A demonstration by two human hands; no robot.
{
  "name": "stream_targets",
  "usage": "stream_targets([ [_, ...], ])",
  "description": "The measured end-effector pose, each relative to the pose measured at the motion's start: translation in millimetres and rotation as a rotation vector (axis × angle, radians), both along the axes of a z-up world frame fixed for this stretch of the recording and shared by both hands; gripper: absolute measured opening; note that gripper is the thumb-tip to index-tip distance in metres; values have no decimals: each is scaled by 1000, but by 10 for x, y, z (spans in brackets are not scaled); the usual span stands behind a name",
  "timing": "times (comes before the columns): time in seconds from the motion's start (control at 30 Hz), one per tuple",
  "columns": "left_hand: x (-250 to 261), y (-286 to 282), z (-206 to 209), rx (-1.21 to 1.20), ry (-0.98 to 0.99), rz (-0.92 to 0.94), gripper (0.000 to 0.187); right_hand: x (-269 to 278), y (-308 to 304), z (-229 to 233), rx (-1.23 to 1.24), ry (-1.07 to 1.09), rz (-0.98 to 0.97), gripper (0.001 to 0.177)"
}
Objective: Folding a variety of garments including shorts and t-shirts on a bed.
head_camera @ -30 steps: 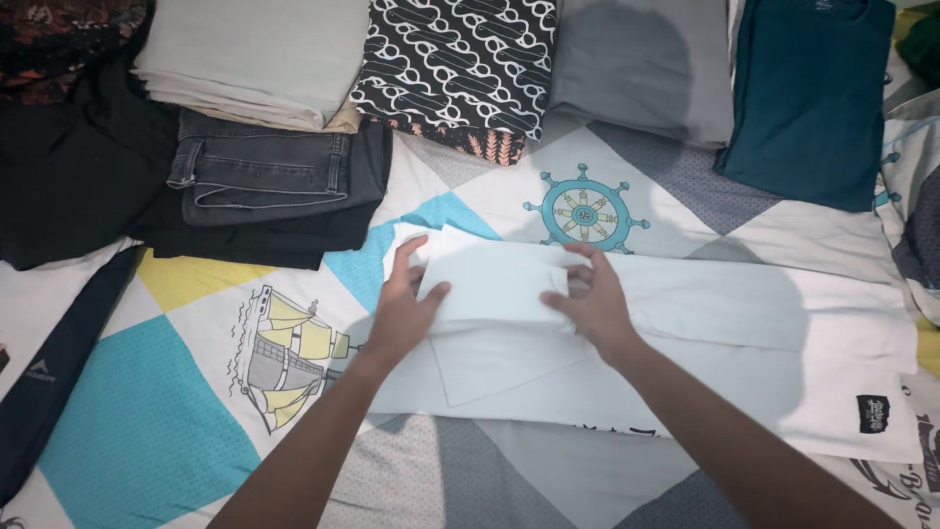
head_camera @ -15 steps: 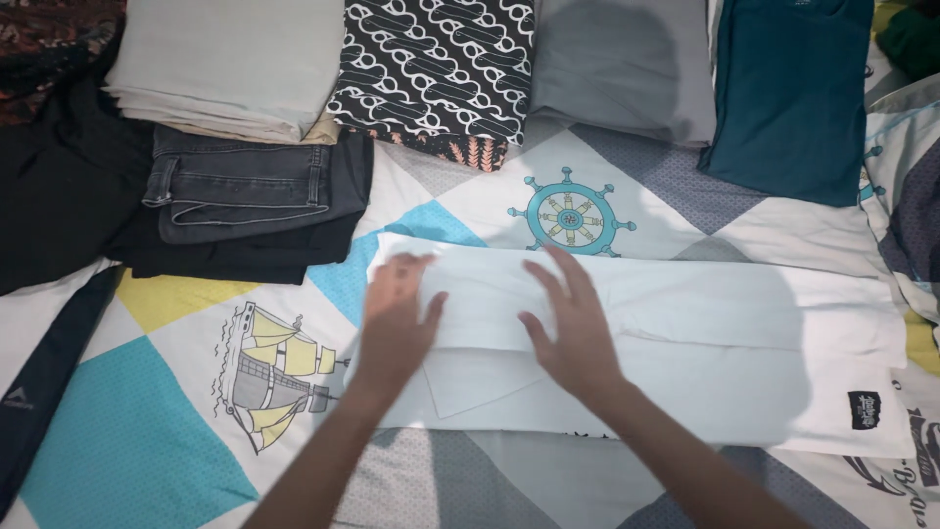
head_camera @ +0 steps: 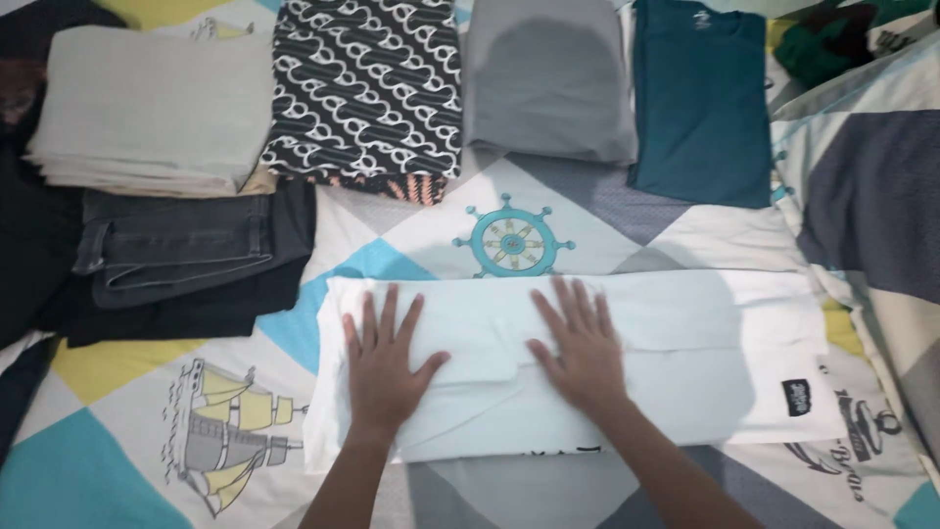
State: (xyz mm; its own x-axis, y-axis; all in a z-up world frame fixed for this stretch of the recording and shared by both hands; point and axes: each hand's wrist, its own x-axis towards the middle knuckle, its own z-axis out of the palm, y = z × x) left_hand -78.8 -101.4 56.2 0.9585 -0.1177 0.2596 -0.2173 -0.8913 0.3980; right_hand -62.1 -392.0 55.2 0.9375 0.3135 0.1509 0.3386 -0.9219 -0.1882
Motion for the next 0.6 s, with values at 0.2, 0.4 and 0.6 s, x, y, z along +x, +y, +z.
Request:
stream_targets([
  [0.2, -13, -22, -55, 25, -12, 12, 79, -20, -983, -17, -119, -27, -120, 70],
  [0.4, 58, -31, -118, 32, 25, 38, 79, -150, -2028, 57, -19, -50, -232, 66],
  [0.6, 104, -20, -189, 57, 20, 53, 82, -120, -2102, -81, 69, -137, -223, 64],
])
